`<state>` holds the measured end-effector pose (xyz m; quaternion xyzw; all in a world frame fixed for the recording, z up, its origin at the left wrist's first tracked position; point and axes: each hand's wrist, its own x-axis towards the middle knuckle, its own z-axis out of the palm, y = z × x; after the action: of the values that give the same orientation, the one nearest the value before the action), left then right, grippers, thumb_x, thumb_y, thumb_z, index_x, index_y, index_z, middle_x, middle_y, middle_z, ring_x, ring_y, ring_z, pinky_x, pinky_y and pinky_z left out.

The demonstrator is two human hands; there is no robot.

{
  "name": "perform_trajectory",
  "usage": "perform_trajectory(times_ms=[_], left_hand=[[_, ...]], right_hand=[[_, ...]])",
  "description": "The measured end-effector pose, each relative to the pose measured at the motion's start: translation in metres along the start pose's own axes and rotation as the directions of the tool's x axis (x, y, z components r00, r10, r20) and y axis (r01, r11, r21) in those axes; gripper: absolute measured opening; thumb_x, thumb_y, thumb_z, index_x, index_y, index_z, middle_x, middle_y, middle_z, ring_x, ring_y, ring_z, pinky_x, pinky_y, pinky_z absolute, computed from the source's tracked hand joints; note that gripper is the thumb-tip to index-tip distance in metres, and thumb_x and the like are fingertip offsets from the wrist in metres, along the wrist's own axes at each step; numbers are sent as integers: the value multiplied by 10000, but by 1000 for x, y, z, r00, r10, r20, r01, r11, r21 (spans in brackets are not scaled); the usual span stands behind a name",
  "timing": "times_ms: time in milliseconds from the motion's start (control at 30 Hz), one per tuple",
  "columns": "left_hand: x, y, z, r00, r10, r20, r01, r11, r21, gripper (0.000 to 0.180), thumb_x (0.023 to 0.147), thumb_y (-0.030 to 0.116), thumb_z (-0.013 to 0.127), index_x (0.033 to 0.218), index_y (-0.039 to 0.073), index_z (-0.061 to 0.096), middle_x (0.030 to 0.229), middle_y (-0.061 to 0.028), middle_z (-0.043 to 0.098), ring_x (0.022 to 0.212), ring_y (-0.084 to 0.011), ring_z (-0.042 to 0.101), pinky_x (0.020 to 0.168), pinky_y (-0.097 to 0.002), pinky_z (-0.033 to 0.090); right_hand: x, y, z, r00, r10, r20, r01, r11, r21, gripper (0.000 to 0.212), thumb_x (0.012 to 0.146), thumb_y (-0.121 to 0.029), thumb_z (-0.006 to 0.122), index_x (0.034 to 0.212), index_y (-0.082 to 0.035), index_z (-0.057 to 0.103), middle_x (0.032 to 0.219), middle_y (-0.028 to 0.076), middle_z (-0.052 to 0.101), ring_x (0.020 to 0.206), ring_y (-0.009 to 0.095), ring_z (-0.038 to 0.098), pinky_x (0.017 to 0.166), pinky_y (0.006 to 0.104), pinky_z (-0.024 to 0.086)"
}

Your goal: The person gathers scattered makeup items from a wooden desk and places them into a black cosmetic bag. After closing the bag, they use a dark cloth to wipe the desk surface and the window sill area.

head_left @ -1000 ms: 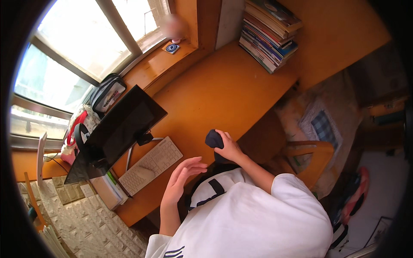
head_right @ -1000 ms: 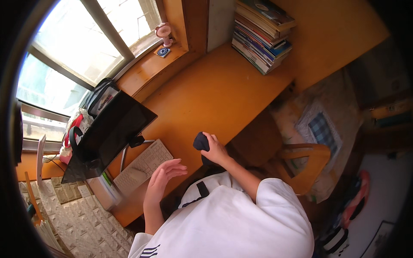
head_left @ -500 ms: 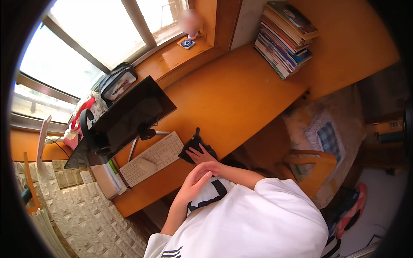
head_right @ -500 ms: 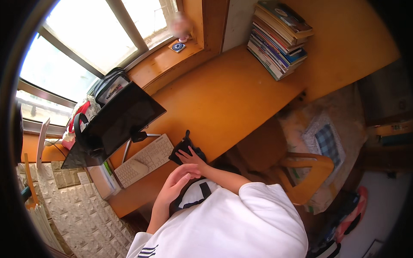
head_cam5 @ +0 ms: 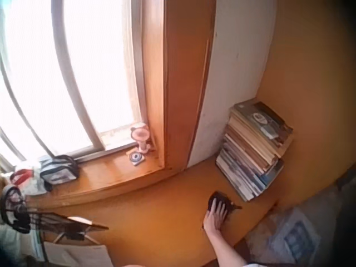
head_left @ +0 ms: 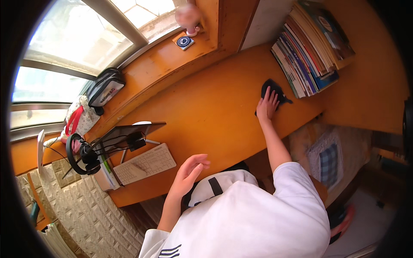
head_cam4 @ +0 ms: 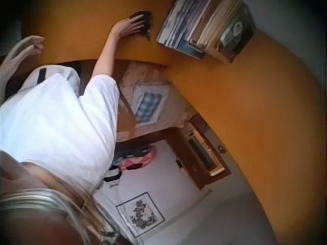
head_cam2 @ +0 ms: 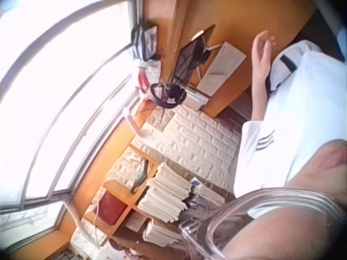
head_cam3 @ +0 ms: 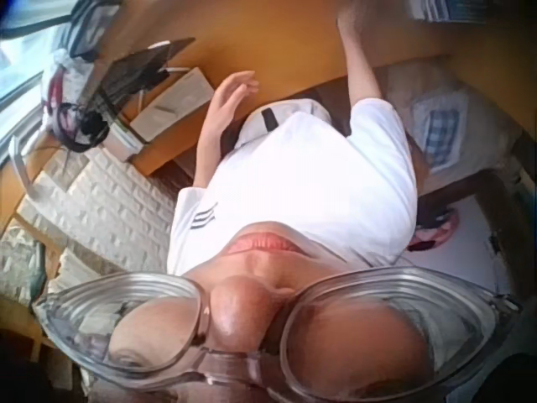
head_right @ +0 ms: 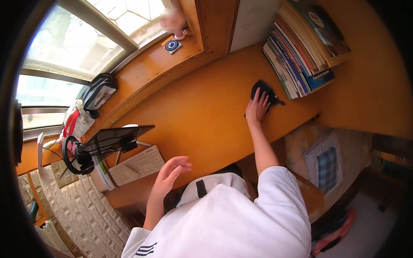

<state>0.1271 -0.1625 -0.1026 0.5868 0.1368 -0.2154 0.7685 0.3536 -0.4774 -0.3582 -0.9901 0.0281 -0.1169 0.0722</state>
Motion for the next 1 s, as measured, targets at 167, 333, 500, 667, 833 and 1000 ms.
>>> perform_trajectory(times_ms=[167,333,500,667,833,1000], left_hand=[[43,17,21,999,-33,19,33,999,-37,324,1041,117,490,1333,-20,518,1213,-116,617,1138,-206,595,1008,-344,461],[80,39,39,992,-92,84,92,996,12,343,1041,109,483,1353,-32,496,1252,-123,601,1169,-213,581,1028,-355,446],[86,35,19,996,-83,-21,82,996,-28,336,1032,127,498,1334,-19,519,1215,-121,624,1136,-211,604,1006,-345,455],[85,25,-6,985,-97,-145,93,995,-39,311,1029,141,499,1301,1,553,1159,-114,656,1093,-214,636,983,-338,474],[88,17,-21,969,-163,-184,153,986,-68,300,1026,145,505,1285,7,567,1153,-115,660,1086,-213,641,978,-338,482],[129,35,5,992,-119,-48,115,991,-66,291,1028,101,499,1289,-18,549,1152,-109,641,1104,-205,617,997,-332,461]], right_hand=[[-56,-161,24,932,-362,-9,347,886,307,576,874,-124,541,1441,-80,450,1494,297,383,1393,501,345,1125,661,271],[-109,-273,31,559,-828,-26,655,423,626,452,863,-163,577,1315,-149,595,1462,175,480,1367,362,435,1152,530,307],[9,-222,29,707,-678,-199,619,459,637,385,685,-147,635,1068,-128,660,1232,129,629,1065,311,592,854,463,477],[163,-48,67,963,-267,-44,271,944,186,548,805,-309,646,1334,-182,584,1447,155,499,1254,360,494,956,563,427],[160,-44,77,997,-3,-78,0,1000,-26,557,849,-314,628,1387,-196,551,1515,135,442,1363,343,414,1026,547,374],[-21,-226,57,864,-500,-61,468,752,464,428,793,-190,598,1213,-151,672,1408,139,540,1312,346,474,1073,563,367]])
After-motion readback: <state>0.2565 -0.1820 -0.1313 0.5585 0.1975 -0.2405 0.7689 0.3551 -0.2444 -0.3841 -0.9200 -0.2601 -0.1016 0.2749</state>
